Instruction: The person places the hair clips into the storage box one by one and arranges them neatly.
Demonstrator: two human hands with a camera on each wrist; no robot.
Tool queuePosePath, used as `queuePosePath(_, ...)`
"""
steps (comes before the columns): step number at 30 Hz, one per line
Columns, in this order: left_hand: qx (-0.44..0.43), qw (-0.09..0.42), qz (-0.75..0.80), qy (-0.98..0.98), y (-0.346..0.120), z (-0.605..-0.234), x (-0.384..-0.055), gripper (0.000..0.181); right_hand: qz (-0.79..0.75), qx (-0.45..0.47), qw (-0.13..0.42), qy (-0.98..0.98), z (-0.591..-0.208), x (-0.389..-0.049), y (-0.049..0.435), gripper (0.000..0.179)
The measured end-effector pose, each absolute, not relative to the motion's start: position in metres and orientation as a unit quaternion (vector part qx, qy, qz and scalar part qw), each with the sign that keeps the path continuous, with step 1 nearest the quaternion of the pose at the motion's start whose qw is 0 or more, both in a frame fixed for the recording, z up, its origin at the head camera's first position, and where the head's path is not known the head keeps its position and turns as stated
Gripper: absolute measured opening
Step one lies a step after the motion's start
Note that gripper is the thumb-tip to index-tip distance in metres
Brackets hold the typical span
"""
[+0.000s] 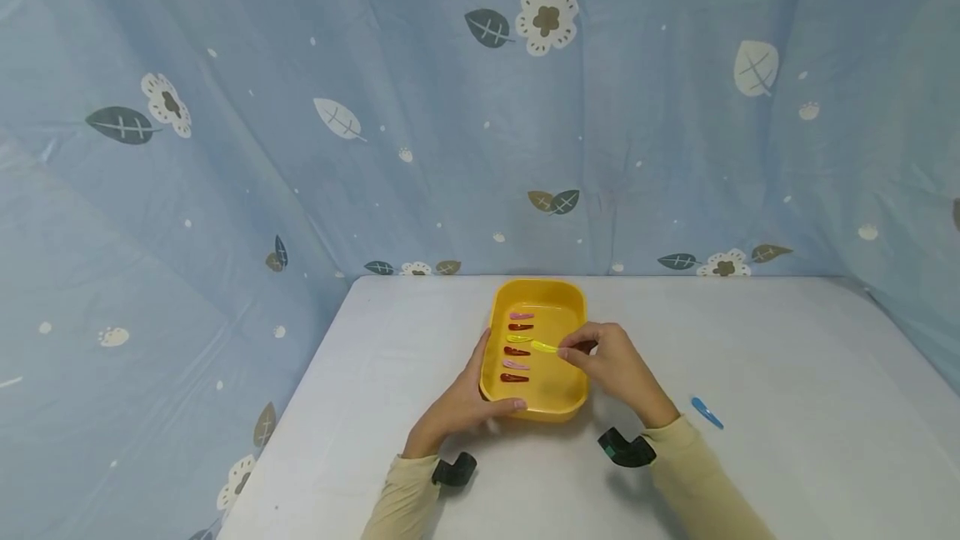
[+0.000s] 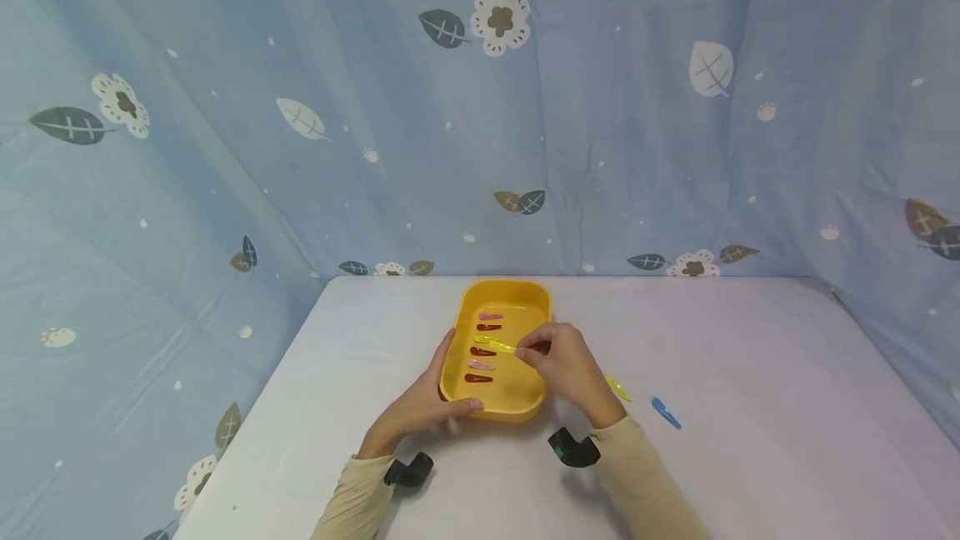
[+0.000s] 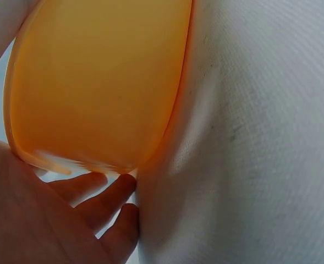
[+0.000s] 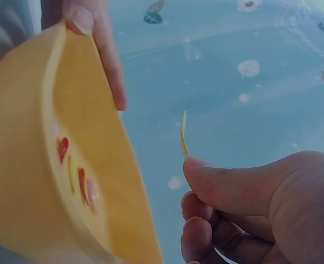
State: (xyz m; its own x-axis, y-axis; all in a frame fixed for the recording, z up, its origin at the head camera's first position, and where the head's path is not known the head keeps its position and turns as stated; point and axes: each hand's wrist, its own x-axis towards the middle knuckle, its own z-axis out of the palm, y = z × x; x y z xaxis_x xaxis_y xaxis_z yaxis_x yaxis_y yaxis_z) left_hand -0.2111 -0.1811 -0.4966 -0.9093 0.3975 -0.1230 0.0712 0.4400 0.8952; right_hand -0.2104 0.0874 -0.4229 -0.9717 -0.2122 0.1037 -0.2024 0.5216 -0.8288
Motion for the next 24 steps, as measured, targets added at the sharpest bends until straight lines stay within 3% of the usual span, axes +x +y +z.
queuePosePath(24, 0.155, 0.160, 0.523, 0.823, -0.182, -0.495, -0.211, 0.126, -0.461, -0.093, 0.055, 0.881, -0.436, -0.209, 0.039, 0.006)
